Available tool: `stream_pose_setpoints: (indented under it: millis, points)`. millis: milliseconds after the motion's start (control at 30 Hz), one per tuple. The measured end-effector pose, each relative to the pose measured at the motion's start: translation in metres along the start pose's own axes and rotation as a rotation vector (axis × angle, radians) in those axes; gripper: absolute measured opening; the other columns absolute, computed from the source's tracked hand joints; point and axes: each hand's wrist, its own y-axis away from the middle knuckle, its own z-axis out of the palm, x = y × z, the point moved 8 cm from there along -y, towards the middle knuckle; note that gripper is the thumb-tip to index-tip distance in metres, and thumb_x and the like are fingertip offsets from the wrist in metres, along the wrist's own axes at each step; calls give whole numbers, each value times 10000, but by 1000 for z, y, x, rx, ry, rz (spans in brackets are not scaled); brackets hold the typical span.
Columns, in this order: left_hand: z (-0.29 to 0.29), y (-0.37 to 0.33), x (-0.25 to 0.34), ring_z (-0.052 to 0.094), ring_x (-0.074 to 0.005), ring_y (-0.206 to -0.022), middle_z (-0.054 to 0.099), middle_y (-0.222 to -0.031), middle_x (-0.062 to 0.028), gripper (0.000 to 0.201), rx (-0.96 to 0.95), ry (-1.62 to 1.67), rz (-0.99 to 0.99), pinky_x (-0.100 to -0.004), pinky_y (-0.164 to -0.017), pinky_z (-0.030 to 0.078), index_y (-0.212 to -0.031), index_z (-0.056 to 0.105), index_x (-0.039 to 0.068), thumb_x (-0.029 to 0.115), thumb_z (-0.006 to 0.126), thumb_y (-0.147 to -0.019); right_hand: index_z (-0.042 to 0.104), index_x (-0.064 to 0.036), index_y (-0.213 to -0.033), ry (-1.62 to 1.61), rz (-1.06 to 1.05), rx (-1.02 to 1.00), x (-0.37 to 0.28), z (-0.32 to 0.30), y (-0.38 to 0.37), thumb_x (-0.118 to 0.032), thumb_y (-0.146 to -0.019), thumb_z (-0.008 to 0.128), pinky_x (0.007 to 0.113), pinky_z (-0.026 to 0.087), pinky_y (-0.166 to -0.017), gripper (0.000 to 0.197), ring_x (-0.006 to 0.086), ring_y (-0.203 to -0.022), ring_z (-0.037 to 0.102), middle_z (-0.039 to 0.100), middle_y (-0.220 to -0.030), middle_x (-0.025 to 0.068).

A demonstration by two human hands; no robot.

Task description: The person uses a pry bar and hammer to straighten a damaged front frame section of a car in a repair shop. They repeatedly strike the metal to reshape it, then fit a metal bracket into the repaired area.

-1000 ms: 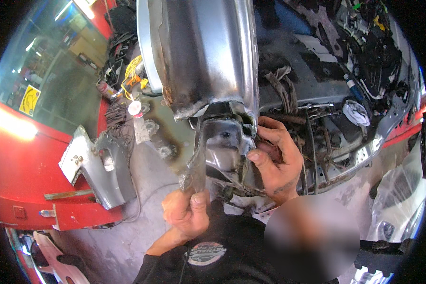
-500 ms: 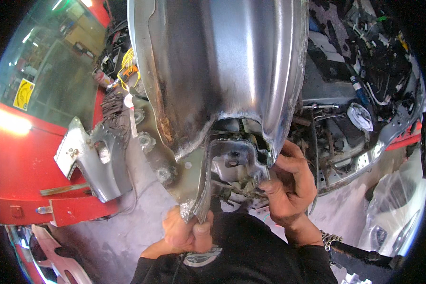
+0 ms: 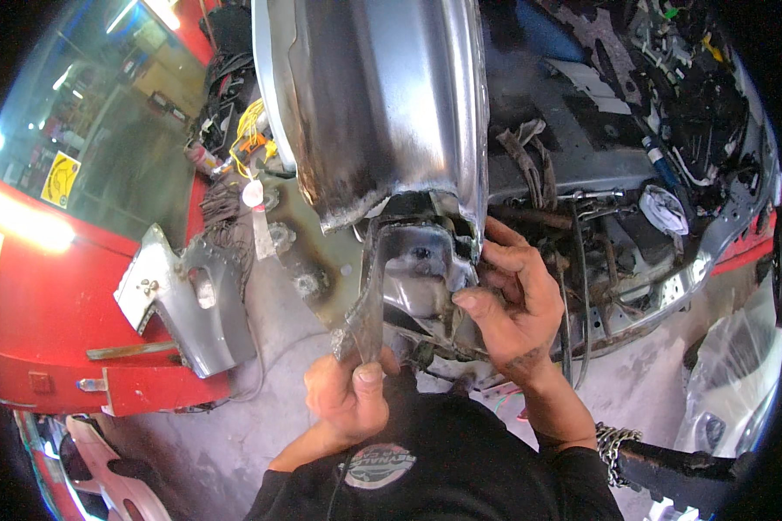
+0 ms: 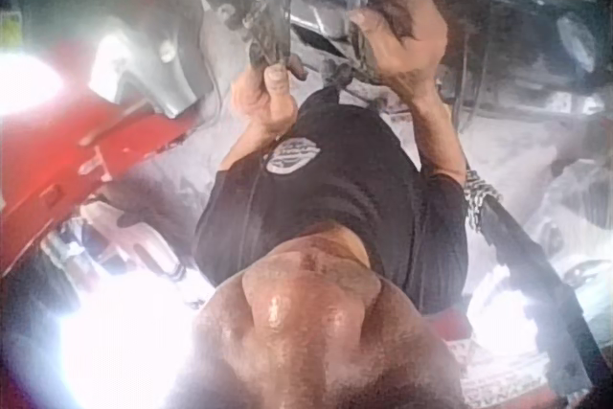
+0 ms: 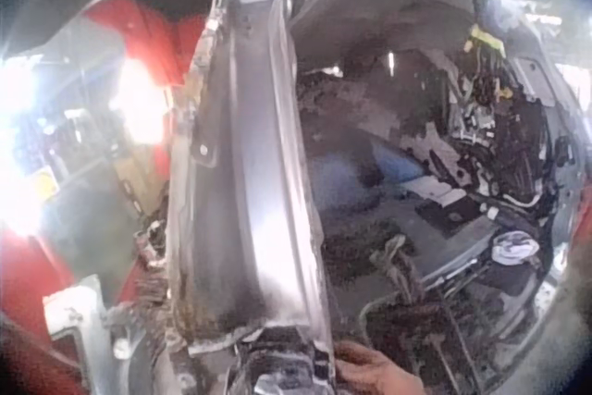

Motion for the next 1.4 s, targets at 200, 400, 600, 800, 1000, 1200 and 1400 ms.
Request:
stream_pose_setpoints:
  millis: [200, 400, 600, 800, 1000, 1200, 1400]
  points:
    - [-6, 4, -2, 639, -216, -544, 686, -678, -65, 379, -67, -3, -74, -337, -533, 495, -912, 726, -2, 300, 536, -1040, 655, 67, -1145, 102, -18, -13, -4, -4, 1, -134, -782, 841, 419, 555, -912, 455, 392, -1093, 693, 661, -1228, 315]
    - [-7, 10, -9, 650, -236, -551, 682, -684, -88, 388, -68, 48, -107, -340, -518, 490, -911, 728, -5, 330, 573, -1030, 644, 68, -1132, 80, -5, -13, -7, -2, 1, -96, -780, 823, 384, 549, -910, 428, 336, -1095, 686, 660, -1204, 282]
    - [-3, 13, -18, 649, -250, -577, 683, -720, -101, 314, -1, 219, -81, -365, -554, 500, -992, 721, -27, 269, 619, -1017, 619, 55, -1193, 13, 43, -2, -3, 1, 3, -27, -822, 779, 337, 543, -939, 412, 265, -1141, 664, 613, -1325, 237]
    - [-2, 1, -5, 650, -288, -608, 691, -775, -125, 248, -127, 166, 57, -387, -554, 500, -1053, 712, -55, 175, 674, -968, 573, 59, -1221, 13, 96, 14, -5, 3, 8, 31, -871, 742, 295, 544, -928, 389, 190, -1157, 640, 607, -1362, 188]
    - [0, 4, -4, 682, -274, -643, 743, -840, -104, 192, -142, 54, 132, -373, -585, 511, -1043, 717, -26, 132, 639, -968, 572, 58, -1218, 175, 22, 31, -10, -3, 12, 6, -888, 741, 273, 535, -909, 375, 175, -1131, 647, 636, -1332, 172]
    - [1, 1, -2, 663, -318, -636, 710, -848, -146, 235, -145, 64, 246, -390, -576, 520, -1096, 688, -72, 55, 703, -899, 584, 61, -1226, 144, 97, 66, -3, -5, 15, -5, -880, 757, 282, 534, -915, 393, 172, -1112, 651, 652, -1304, 163]
    - [1, -1, 2, 657, -308, -636, 705, -844, -143, 341, -172, 0, 294, -393, -572, 522, -1192, 664, -106, 34, 716, -886, 614, 58, -1242, 89, 98, 44, -7, 0, 13, -5, -868, 763, 314, 518, -973, 407, 183, -1163, 629, 658, -1289, 146]
